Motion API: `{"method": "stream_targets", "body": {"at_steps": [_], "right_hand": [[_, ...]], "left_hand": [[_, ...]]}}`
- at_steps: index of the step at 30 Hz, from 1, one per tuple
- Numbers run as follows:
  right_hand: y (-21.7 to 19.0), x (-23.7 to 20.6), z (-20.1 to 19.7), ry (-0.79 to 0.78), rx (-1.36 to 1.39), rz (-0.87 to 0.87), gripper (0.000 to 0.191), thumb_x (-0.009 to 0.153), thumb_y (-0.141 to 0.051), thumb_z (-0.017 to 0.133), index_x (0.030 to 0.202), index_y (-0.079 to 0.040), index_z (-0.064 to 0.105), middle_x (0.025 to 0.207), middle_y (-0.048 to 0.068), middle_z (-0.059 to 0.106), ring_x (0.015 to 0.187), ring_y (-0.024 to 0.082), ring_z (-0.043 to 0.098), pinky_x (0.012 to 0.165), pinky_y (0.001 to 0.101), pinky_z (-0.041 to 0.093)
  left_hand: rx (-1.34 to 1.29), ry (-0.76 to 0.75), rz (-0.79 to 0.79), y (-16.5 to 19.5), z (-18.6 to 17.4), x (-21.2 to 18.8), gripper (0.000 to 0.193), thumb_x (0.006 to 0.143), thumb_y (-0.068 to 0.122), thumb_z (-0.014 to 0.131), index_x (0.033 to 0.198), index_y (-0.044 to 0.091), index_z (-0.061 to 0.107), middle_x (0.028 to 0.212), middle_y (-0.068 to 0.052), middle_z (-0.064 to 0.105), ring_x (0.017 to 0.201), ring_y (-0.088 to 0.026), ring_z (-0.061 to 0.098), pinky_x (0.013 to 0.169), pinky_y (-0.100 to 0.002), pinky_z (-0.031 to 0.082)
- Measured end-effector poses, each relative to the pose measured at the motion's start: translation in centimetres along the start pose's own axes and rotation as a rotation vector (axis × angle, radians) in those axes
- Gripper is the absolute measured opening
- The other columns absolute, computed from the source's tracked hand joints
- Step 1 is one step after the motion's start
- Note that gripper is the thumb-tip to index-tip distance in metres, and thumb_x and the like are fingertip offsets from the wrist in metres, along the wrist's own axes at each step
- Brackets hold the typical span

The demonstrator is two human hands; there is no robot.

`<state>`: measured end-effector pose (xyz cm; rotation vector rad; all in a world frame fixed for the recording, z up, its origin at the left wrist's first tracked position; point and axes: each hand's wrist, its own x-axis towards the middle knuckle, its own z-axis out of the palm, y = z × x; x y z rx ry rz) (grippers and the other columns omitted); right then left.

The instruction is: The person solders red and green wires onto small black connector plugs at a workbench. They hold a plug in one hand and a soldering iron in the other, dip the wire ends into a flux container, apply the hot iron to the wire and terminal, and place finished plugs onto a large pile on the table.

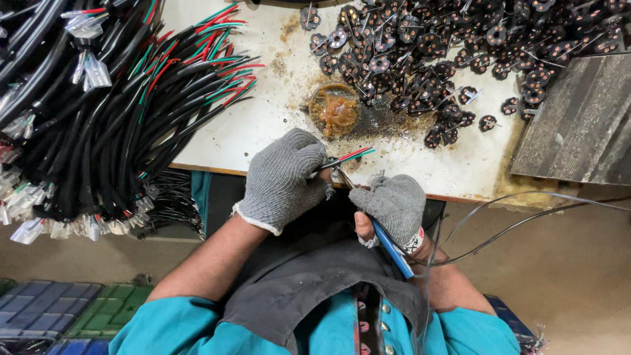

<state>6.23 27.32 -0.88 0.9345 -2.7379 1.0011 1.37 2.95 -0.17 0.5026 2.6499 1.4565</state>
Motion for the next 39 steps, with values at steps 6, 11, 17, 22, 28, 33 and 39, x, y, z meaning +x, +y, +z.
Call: {"method": "stream_targets", "body": {"at_steps": [6, 11, 17, 22, 28, 33, 39], "right_hand": [[0.2, -0.3, 0.2, -0.389, -0.14, 0.062, 0.017, 0.074, -0.024, 0.078, 0.091, -0.025, 0.078, 0.062, -0.009, 0.068, 0.05, 0.019, 0.063, 0.045, 0.0391, 0.044], [0.4, -0.2, 0.0, -0.217, -0.066, -0.073, 0.03, 0.07, -0.024, 0.077, 0.1, -0.021, 0.076, 0.067, -0.01, 0.07, 0.054, 0.019, 0.064, 0.047, 0.0392, 0.044], [0.0, 0.2, 0.1, -0.285, -0.205, -0.014, 0.027, 0.068, -0.025, 0.078, 0.095, -0.025, 0.077, 0.065, -0.007, 0.068, 0.055, 0.021, 0.064, 0.049, 0.0408, 0.044], [0.0, 0.1, 0.0, -0.107, -0.143, -0.021, 0.027, 0.065, -0.027, 0.076, 0.092, -0.022, 0.074, 0.064, 0.003, 0.062, 0.057, 0.027, 0.062, 0.053, 0.0434, 0.045], [0.3, -0.3, 0.2, -0.226, -0.031, -0.052, 0.027, 0.072, -0.023, 0.079, 0.1, -0.02, 0.079, 0.069, -0.005, 0.069, 0.059, 0.021, 0.064, 0.052, 0.0401, 0.044], [0.4, -0.9, 0.4, -0.161, -0.174, -0.033, 0.025, 0.065, -0.028, 0.08, 0.089, -0.023, 0.077, 0.061, 0.003, 0.063, 0.056, 0.026, 0.063, 0.05, 0.0435, 0.044], [0.3, -0.3, 0.2, 0.0, -0.078, -0.082, 0.016, 0.079, -0.023, 0.077, 0.094, -0.016, 0.076, 0.069, 0.004, 0.064, 0.065, 0.028, 0.066, 0.058, 0.0428, 0.046]], "left_hand": [[0.0, -0.022, -0.018, -0.2, 0.0, -0.1, 0.025, 0.071, 0.015, 0.081, 0.09, 0.011, 0.064, 0.096, -0.009, 0.064, 0.086, -0.033, 0.065, 0.071, -0.043, 0.052], [-0.012, -0.016, -0.02, -0.2, 0.2, -0.2, 0.026, 0.072, 0.014, 0.08, 0.093, 0.011, 0.066, 0.095, -0.009, 0.064, 0.086, -0.033, 0.066, 0.071, -0.043, 0.052], [0.007, 0.002, 0.02, -0.1, 0.1, -0.1, 0.025, 0.074, 0.015, 0.08, 0.093, 0.01, 0.064, 0.096, -0.01, 0.063, 0.086, -0.034, 0.065, 0.071, -0.044, 0.052], [0.004, -0.002, -0.005, -0.1, 0.3, -0.2, 0.023, 0.076, 0.015, 0.08, 0.092, 0.011, 0.065, 0.095, -0.008, 0.063, 0.085, -0.032, 0.065, 0.07, -0.043, 0.052], [0.019, -0.009, -0.019, -0.1, 0.2, -0.3, 0.024, 0.073, 0.015, 0.08, 0.091, 0.011, 0.064, 0.095, -0.009, 0.063, 0.085, -0.033, 0.065, 0.069, -0.044, 0.052], [0.012, -0.003, -0.015, -0.1, 0.3, -0.1, 0.022, 0.074, 0.014, 0.079, 0.091, 0.012, 0.065, 0.095, -0.008, 0.064, 0.084, -0.032, 0.066, 0.069, -0.043, 0.053], [0.022, -0.006, -0.002, -0.2, 0.4, -0.2, 0.021, 0.076, 0.016, 0.08, 0.091, 0.011, 0.065, 0.095, -0.009, 0.064, 0.085, -0.033, 0.066, 0.07, -0.044, 0.053]]}}
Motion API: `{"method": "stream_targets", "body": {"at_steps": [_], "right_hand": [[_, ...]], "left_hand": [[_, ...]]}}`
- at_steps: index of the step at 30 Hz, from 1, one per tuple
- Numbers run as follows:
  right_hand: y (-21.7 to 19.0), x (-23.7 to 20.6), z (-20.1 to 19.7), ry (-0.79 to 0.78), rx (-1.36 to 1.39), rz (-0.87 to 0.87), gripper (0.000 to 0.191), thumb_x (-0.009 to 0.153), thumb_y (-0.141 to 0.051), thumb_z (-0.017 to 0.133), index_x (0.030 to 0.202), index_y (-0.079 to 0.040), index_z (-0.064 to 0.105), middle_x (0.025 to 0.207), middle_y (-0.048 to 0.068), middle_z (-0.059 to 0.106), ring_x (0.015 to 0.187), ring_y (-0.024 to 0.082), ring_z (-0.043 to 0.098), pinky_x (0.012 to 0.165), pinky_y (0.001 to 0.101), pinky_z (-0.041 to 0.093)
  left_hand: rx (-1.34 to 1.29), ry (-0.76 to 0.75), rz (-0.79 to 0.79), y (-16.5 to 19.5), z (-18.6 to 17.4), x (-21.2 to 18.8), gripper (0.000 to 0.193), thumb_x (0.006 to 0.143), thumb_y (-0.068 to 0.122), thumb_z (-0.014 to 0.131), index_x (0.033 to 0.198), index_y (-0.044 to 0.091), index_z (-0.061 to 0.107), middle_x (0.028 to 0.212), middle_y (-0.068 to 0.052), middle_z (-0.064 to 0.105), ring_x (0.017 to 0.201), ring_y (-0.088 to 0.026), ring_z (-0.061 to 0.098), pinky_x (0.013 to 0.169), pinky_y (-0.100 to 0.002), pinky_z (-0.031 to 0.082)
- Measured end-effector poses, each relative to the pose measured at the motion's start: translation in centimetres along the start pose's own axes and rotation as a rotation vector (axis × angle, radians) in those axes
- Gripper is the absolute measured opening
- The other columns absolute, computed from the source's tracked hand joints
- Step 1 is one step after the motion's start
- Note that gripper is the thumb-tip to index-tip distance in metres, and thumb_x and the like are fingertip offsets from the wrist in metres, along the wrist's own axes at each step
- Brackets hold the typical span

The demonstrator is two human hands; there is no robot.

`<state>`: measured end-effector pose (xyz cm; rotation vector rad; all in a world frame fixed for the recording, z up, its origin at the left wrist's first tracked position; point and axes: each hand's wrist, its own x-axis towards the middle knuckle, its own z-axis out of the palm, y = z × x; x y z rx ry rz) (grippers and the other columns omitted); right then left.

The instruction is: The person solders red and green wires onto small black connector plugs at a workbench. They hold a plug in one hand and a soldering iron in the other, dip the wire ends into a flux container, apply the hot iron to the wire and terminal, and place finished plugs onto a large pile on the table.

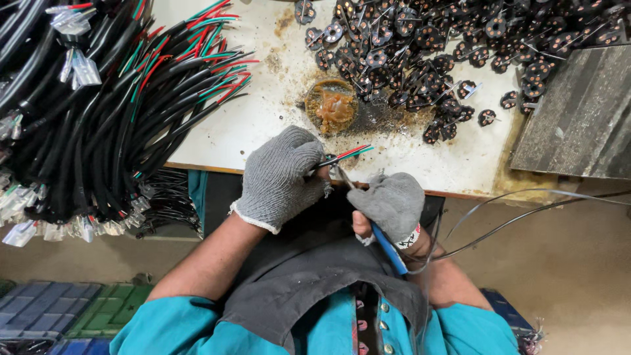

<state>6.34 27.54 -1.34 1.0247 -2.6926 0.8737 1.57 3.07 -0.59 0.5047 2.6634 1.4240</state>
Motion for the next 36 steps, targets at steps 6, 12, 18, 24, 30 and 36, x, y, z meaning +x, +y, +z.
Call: {"method": "stream_targets", "body": {"at_steps": [6, 12, 18, 24, 30, 36], "right_hand": [[-3.3, 1.3, -0.3, 0.303, 0.403, 0.573, 0.026, 0.113, -0.034, 0.064, 0.112, -0.008, 0.067, 0.092, 0.01, 0.07, 0.08, 0.023, 0.066, 0.075, 0.0365, 0.051], [-1.4, 0.0, 0.1, 0.448, 0.772, 0.54, 0.049, 0.11, -0.034, 0.065, 0.143, -0.011, 0.038, 0.105, 0.007, 0.067, 0.09, 0.021, 0.071, 0.083, 0.0348, 0.061], [0.0, -0.1, -2.4, 0.015, 0.364, 0.545, 0.007, 0.107, -0.009, 0.067, 0.1, -0.011, 0.067, 0.081, 0.004, 0.075, 0.077, 0.015, 0.075, 0.074, 0.0284, 0.058], [1.1, 4.9, -4.8, 0.314, 0.013, 0.588, 0.011, 0.1, -0.01, 0.078, 0.106, -0.005, 0.07, 0.096, 0.01, 0.075, 0.08, 0.021, 0.07, 0.076, 0.0334, 0.055], [3.3, 8.4, -5.6, 0.204, -0.47, 0.2, 0.04, 0.1, -0.01, 0.084, 0.131, -0.017, 0.058, 0.097, 0.004, 0.072, 0.085, 0.029, 0.069, 0.078, 0.0405, 0.051], [1.4, 5.7, -5.3, 0.134, -0.279, 0.374, 0.021, 0.094, -0.01, 0.08, 0.11, -0.021, 0.072, 0.096, 0.004, 0.074, 0.08, 0.027, 0.066, 0.075, 0.0396, 0.053]], "left_hand": [[0.024, 0.009, 0.002, 0.0, 0.0, 0.0, 0.02, 0.076, 0.017, 0.079, 0.09, 0.011, 0.066, 0.096, -0.009, 0.065, 0.085, -0.032, 0.066, 0.071, -0.044, 0.053], [0.052, 0.009, -0.023, 0.2, 0.2, 0.3, 0.017, 0.075, 0.018, 0.079, 0.087, 0.012, 0.068, 0.094, -0.009, 0.065, 0.082, -0.032, 0.066, 0.069, -0.044, 0.054], [0.058, 0.039, -0.026, 0.4, 0.1, 0.3, 0.016, 0.074, 0.017, 0.078, 0.085, 0.011, 0.068, 0.093, -0.009, 0.065, 0.081, -0.033, 0.067, 0.069, -0.044, 0.054], [0.055, 0.074, -0.038, 0.7, 0.1, 0.4, 0.015, 0.075, 0.017, 0.079, 0.084, 0.011, 0.068, 0.092, -0.009, 0.065, 0.08, -0.033, 0.067, 0.069, -0.044, 0.053], [0.063, 0.068, -0.037, 0.9, 0.0, 0.6, 0.016, 0.076, 0.017, 0.079, 0.083, 0.01, 0.067, 0.092, -0.01, 0.065, 0.08, -0.033, 0.067, 0.068, -0.043, 0.053], [0.06, 0.067, -0.035, 0.9, 0.0, 0.6, 0.015, 0.076, 0.017, 0.079, 0.082, 0.011, 0.067, 0.091, -0.009, 0.065, 0.079, -0.033, 0.067, 0.068, -0.043, 0.053]]}}
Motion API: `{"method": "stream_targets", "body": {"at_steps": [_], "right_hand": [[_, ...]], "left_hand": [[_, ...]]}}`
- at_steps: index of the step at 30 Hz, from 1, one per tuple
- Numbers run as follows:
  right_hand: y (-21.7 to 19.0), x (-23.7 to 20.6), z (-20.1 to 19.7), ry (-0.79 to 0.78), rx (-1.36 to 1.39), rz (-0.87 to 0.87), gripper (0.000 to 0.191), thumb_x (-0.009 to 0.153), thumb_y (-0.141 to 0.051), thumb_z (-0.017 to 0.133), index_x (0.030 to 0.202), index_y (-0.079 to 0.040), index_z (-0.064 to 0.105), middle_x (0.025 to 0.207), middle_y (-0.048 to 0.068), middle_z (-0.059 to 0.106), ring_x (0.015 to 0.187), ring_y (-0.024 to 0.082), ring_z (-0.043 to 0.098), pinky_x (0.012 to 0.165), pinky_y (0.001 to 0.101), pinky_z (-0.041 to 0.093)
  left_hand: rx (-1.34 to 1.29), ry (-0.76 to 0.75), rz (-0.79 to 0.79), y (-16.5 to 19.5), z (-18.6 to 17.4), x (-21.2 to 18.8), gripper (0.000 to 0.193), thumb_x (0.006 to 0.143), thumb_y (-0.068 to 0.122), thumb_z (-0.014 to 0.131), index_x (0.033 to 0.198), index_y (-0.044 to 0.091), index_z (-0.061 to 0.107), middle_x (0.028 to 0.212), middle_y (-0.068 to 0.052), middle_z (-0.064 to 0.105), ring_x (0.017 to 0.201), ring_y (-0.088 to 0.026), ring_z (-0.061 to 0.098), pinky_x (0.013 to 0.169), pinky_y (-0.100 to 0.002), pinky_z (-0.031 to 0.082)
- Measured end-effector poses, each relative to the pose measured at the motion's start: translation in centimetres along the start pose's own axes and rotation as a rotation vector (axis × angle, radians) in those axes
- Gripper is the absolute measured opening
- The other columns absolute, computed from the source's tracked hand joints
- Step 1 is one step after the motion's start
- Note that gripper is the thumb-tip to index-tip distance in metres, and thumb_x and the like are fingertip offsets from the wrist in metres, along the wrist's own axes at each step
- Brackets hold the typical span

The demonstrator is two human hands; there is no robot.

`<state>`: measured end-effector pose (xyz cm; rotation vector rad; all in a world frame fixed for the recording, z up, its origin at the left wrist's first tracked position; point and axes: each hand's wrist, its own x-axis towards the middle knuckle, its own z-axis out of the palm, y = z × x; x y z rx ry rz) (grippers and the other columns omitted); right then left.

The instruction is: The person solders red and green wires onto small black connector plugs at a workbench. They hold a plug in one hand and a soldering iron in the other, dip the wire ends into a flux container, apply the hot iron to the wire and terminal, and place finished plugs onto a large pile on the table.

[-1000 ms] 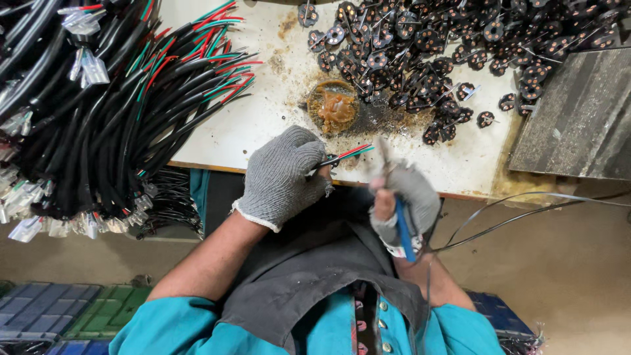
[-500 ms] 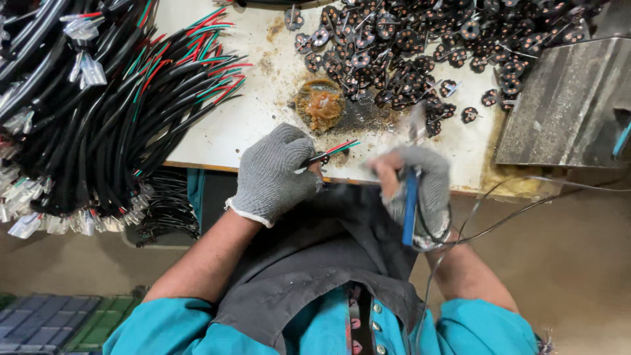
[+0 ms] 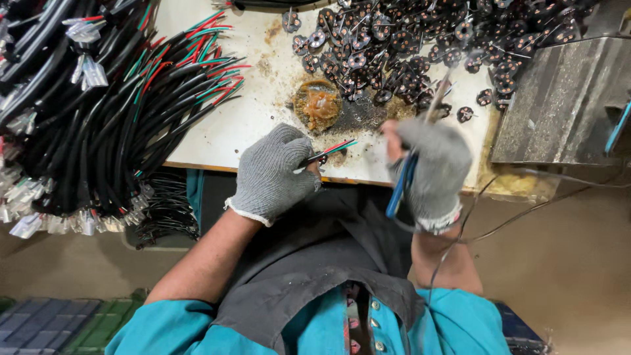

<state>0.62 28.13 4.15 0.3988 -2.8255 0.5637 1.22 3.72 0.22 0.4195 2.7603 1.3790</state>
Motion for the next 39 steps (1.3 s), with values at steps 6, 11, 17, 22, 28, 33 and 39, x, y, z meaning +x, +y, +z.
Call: {"method": "stream_targets", "body": {"at_steps": [6, 11, 17, 22, 28, 33, 39], "right_hand": [[-2.4, -2.6, -0.7, -0.017, 0.115, 0.065, 0.018, 0.091, -0.004, 0.079, 0.108, -0.011, 0.079, 0.101, 0.007, 0.077, 0.083, 0.025, 0.068, 0.079, 0.0355, 0.055], [-3.8, -2.9, -0.7, -0.015, 0.293, 0.515, 0.027, 0.075, -0.014, 0.09, 0.097, -0.008, 0.075, 0.083, 0.009, 0.067, 0.073, 0.022, 0.066, 0.068, 0.0316, 0.052], [-3.9, -3.6, 1.3, -0.071, 0.213, 0.229, 0.015, 0.084, -0.009, 0.083, 0.097, -0.011, 0.076, 0.091, 0.007, 0.074, 0.084, 0.023, 0.072, 0.078, 0.0344, 0.056], [-4.3, -3.0, 2.9, -0.02, 0.315, 0.184, 0.012, 0.09, -0.01, 0.082, 0.097, -0.01, 0.073, 0.089, 0.006, 0.075, 0.077, 0.022, 0.072, 0.073, 0.0339, 0.054], [-3.0, -1.0, 2.2, 0.026, 0.153, 0.145, 0.022, 0.093, -0.013, 0.082, 0.111, -0.008, 0.07, 0.097, 0.006, 0.076, 0.093, 0.03, 0.069, 0.087, 0.0418, 0.054], [-4.2, -1.7, 1.4, 0.0, 0.077, 0.202, 0.027, 0.089, -0.01, 0.077, 0.114, -0.02, 0.076, 0.107, 0.009, 0.074, 0.101, 0.031, 0.07, 0.089, 0.0397, 0.057], [-2.4, -0.9, 0.7, -0.099, 0.088, 0.142, 0.023, 0.089, -0.012, 0.08, 0.112, -0.015, 0.075, 0.103, 0.009, 0.075, 0.089, 0.032, 0.068, 0.082, 0.0417, 0.055]], "left_hand": [[0.01, -0.012, 0.004, -0.3, 0.3, -0.3, 0.015, 0.074, 0.019, 0.078, 0.083, 0.011, 0.067, 0.092, -0.009, 0.065, 0.08, -0.033, 0.066, 0.069, -0.044, 0.054], [0.064, -0.063, -0.006, -0.4, 0.5, -0.2, 0.016, 0.076, 0.02, 0.078, 0.081, 0.011, 0.066, 0.091, -0.009, 0.065, 0.079, -0.034, 0.066, 0.067, -0.045, 0.053], [0.021, -0.059, -0.002, -0.4, 0.2, -0.2, 0.017, 0.075, 0.019, 0.078, 0.084, 0.011, 0.067, 0.092, -0.009, 0.065, 0.078, -0.033, 0.066, 0.066, -0.045, 0.053], [0.03, -0.052, 0.002, -0.6, 0.2, -0.3, 0.018, 0.074, 0.018, 0.079, 0.084, 0.011, 0.066, 0.091, -0.01, 0.064, 0.078, -0.033, 0.066, 0.065, -0.045, 0.052], [0.031, -0.023, 0.006, -0.4, 0.4, -0.2, 0.017, 0.073, 0.017, 0.078, 0.082, 0.011, 0.065, 0.091, -0.01, 0.064, 0.076, -0.033, 0.065, 0.065, -0.045, 0.052], [0.029, -0.024, 0.022, -0.4, 0.5, -0.2, 0.016, 0.073, 0.016, 0.077, 0.08, 0.01, 0.063, 0.089, -0.01, 0.063, 0.076, -0.034, 0.065, 0.065, -0.045, 0.052], [0.043, -0.039, 0.016, -0.3, 0.6, -0.1, 0.016, 0.074, 0.015, 0.077, 0.081, 0.01, 0.063, 0.089, -0.01, 0.063, 0.077, -0.033, 0.064, 0.066, -0.045, 0.053]]}}
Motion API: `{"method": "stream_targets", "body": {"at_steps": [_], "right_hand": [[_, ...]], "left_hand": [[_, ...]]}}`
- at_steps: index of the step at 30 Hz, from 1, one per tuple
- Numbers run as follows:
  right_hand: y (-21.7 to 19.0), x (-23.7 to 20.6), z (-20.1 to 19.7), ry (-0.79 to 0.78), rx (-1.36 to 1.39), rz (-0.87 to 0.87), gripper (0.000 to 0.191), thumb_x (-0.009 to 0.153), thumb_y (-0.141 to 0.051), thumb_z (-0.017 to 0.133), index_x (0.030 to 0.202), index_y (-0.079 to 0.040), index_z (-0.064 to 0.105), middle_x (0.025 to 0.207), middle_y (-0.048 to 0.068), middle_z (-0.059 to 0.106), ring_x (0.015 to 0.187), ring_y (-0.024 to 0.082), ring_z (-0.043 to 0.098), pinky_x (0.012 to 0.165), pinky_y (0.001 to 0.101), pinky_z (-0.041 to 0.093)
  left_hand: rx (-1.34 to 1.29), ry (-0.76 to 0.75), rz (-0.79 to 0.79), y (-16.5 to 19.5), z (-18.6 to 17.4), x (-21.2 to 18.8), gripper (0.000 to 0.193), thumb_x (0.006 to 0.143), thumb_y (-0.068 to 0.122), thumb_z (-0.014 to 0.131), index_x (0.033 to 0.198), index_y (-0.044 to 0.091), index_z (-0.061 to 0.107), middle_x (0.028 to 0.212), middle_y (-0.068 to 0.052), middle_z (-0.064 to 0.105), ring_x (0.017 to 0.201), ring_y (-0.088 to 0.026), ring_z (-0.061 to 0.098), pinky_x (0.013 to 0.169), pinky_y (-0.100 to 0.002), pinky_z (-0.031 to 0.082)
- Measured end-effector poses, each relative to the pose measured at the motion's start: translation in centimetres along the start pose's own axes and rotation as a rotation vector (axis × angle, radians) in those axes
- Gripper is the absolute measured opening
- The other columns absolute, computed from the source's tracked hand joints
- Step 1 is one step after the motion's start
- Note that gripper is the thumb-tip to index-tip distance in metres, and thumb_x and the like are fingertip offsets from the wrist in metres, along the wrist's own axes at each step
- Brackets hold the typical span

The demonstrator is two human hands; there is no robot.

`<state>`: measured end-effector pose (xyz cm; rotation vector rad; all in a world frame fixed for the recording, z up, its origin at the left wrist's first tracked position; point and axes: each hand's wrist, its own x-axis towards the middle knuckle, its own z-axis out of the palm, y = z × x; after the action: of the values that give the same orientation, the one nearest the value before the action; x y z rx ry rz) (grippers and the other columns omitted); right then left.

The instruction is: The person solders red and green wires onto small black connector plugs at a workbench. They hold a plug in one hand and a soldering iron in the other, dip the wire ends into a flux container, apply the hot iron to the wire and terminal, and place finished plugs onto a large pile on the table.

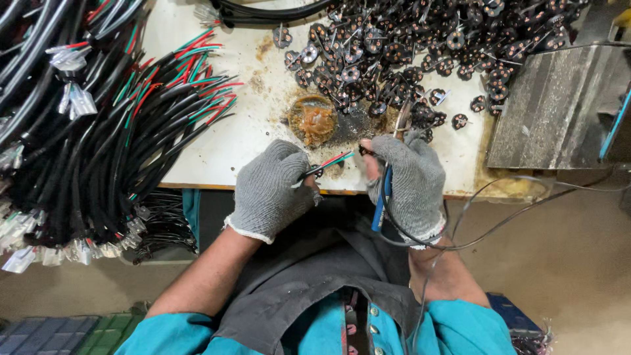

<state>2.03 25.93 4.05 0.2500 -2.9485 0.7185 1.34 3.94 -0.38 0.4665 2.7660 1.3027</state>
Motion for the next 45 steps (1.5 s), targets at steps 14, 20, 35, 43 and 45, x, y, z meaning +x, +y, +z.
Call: {"method": "stream_targets", "body": {"at_steps": [14, 20, 35, 43, 45], "right_hand": [[0.3, -1.9, 0.9, 0.07, -0.143, -0.515, 0.016, 0.09, -0.007, 0.079, 0.1, -0.016, 0.07, 0.101, 0.011, 0.076, 0.099, 0.034, 0.072, 0.079, 0.0447, 0.055], [-0.5, -1.6, 1.0, -0.084, 0.278, -0.169, 0.014, 0.08, -0.013, 0.075, 0.093, -0.019, 0.074, 0.099, 0.006, 0.078, 0.088, 0.031, 0.071, 0.079, 0.0439, 0.055], [-1.7, -1.6, 2.8, 0.056, 0.258, 0.097, 0.014, 0.093, -0.019, 0.079, 0.106, -0.014, 0.078, 0.104, 0.009, 0.076, 0.096, 0.026, 0.074, 0.087, 0.0374, 0.058], [-1.7, -0.6, 0.6, -0.061, 0.266, -0.167, 0.044, 0.073, -0.034, 0.09, 0.109, -0.012, 0.078, 0.104, 0.01, 0.074, 0.098, 0.033, 0.069, 0.088, 0.042, 0.052], [-1.7, -0.4, 0.4, -0.063, 0.279, -0.152, 0.04, 0.074, -0.032, 0.09, 0.108, -0.015, 0.078, 0.106, 0.009, 0.075, 0.099, 0.031, 0.069, 0.089, 0.0412, 0.052]], "left_hand": [[-0.034, -0.005, 0.0, -0.2, -0.3, 0.0, 0.019, 0.074, 0.015, 0.078, 0.084, 0.009, 0.063, 0.09, -0.012, 0.063, 0.077, -0.035, 0.065, 0.065, -0.045, 0.052], [-0.029, 0.042, 0.021, -0.2, -0.3, 0.0, 0.02, 0.073, 0.016, 0.078, 0.084, 0.008, 0.064, 0.091, -0.013, 0.063, 0.078, -0.036, 0.065, 0.066, -0.046, 0.053], [-0.134, -0.011, -0.006, -0.7, -0.8, -0.2, 0.023, 0.076, 0.021, 0.083, 0.086, 0.01, 0.065, 0.091, -0.009, 0.065, 0.08, -0.032, 0.067, 0.067, -0.042, 0.054], [-0.256, -0.063, -0.01, -0.4, -1.2, -0.2, 0.02, 0.081, 0.023, 0.083, 0.087, 0.012, 0.067, 0.093, -0.008, 0.068, 0.083, -0.029, 0.069, 0.07, -0.04, 0.055], [-0.282, -0.082, -0.007, 0.0, -1.2, -0.1, 0.02, 0.082, 0.023, 0.082, 0.088, 0.011, 0.067, 0.095, -0.008, 0.068, 0.085, -0.03, 0.069, 0.072, -0.04, 0.055]]}}
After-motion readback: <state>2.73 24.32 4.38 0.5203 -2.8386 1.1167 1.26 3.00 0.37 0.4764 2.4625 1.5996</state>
